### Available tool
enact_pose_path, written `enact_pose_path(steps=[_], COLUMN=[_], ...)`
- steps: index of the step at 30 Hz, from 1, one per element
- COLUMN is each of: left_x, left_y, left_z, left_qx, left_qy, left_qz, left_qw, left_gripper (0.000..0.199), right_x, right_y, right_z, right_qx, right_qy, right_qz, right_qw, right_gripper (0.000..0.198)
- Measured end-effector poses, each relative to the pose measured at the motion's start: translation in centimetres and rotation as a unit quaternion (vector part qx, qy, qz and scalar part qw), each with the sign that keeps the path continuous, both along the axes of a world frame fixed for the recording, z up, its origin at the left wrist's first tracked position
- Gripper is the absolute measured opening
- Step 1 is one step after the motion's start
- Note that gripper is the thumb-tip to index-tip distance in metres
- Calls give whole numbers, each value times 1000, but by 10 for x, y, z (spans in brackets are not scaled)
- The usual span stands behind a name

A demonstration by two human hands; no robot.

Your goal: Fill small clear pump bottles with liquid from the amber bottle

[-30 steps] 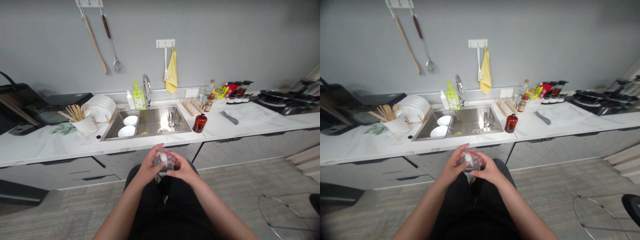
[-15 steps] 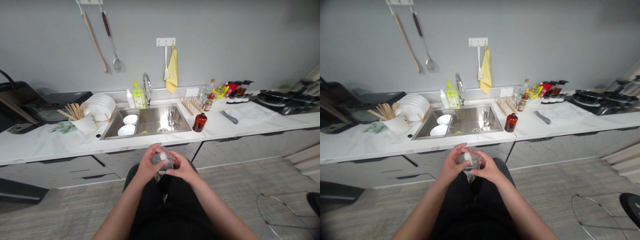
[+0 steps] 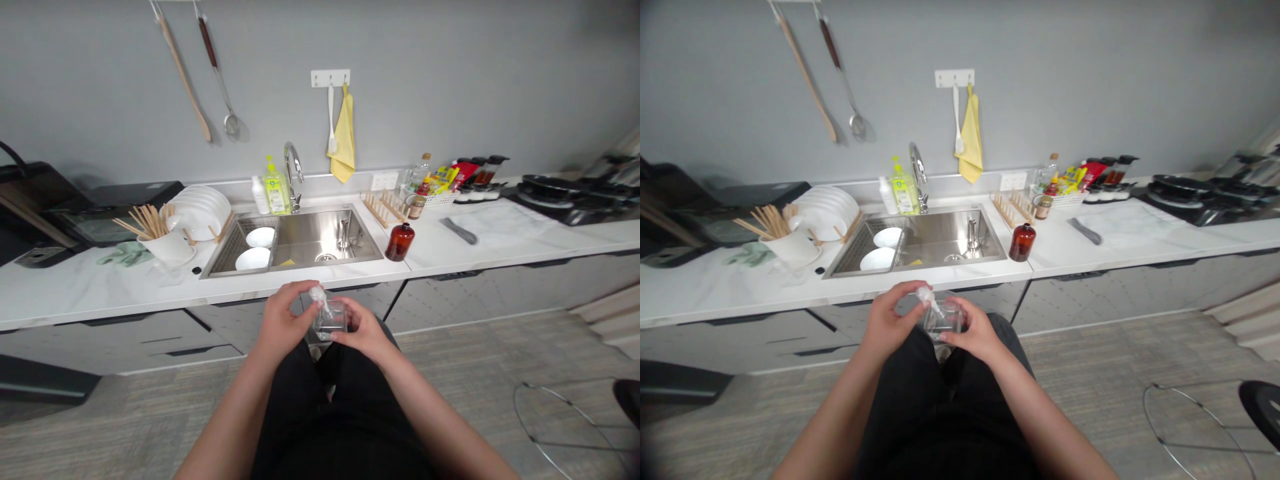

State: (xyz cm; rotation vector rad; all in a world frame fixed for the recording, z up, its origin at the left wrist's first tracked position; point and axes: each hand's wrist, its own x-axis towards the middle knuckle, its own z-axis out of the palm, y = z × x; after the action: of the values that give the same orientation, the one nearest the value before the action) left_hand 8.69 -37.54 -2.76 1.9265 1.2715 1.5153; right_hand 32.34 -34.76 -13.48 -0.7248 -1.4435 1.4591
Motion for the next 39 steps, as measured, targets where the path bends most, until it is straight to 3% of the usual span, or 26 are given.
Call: enact_pose_path(steps=[8, 13, 18, 29, 39], left_x=[2, 5, 6, 2, -12], left_y=[0, -1, -1, 3, 5], left_z=[-4, 0, -6, -16, -22], left_qx=[-21, -40, -57, -54, -29], left_qy=[17, -7, -28, -54, -144], left_qz=[19, -1, -18, -5, -12], left_qw=[999, 999, 998, 997, 989], left_gripper=[29, 52, 60, 56, 56], right_x=[3, 2, 3, 3, 4], right_y=[-3, -4, -3, -1, 2], right_z=[4, 2, 0, -2, 6], right_qx=[24, 30, 27, 8, -46], right_qy=[-32, -28, -28, -29, 9], right_qz=[-16, -16, -15, -18, -12], right_qw=[999, 999, 999, 999, 999], right_gripper=[82, 83, 83, 85, 85])
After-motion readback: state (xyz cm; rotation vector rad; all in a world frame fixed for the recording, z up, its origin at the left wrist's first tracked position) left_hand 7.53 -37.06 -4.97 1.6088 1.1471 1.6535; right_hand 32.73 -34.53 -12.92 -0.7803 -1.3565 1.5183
